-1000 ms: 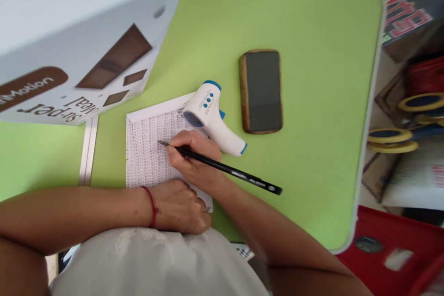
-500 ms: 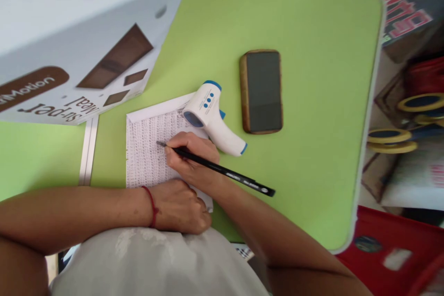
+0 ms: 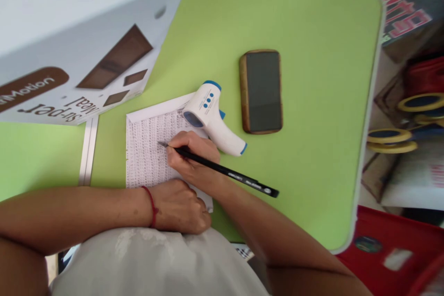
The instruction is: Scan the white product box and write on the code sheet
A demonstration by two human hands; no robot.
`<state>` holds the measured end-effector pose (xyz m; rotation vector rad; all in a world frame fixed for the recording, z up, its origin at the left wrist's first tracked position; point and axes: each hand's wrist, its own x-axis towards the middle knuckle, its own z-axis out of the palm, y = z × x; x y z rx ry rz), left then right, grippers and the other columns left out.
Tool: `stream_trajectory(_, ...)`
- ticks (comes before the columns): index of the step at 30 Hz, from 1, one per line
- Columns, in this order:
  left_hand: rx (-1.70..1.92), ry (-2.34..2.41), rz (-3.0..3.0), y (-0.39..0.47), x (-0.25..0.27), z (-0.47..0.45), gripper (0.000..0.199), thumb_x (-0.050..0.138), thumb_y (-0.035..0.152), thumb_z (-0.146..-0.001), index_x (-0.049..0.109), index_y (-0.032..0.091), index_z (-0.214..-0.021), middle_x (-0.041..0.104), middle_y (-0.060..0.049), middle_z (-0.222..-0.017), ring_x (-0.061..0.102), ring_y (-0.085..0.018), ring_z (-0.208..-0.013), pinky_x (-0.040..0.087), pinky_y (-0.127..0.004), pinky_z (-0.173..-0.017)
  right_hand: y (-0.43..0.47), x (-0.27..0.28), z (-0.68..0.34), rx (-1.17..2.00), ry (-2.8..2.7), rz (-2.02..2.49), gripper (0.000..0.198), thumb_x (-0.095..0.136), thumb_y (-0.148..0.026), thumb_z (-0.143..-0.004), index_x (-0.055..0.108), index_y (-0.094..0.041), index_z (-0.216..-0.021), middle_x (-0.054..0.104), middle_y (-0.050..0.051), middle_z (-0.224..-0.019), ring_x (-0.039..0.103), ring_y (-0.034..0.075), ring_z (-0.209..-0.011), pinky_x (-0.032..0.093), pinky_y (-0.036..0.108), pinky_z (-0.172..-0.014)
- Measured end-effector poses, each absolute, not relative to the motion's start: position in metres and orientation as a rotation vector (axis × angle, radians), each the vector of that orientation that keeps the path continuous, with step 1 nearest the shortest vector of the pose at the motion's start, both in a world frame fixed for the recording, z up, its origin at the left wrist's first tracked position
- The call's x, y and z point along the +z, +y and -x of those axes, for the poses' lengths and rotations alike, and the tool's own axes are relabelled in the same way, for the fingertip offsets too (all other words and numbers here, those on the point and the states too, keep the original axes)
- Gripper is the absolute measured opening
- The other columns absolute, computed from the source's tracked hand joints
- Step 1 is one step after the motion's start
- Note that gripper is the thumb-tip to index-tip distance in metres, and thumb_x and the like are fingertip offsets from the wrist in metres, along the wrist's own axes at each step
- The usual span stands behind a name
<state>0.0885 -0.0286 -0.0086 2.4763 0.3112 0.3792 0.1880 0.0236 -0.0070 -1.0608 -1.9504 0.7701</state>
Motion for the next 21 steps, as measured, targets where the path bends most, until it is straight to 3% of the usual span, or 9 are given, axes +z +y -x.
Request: stream_trajectory(21,0.451,0.325,-2.479,-0.0320,-0.0122,-0.0887,0.022,0.057,0.004,-0.079,0.058,0.015,-0.060,0.061,-0.005,-0.056,0.059,-0.019,-0.052,0.031,-0.032,-0.039,0.0234,-0.0063,-0.1886,0.827,-1.898,1.031,0.016,0.057,-0.009,-0.077,0.051,-0.023,-0.073,0.053,-0.007,-0.057,0.050,0.008,-0.050,0.043,0.021,-0.049)
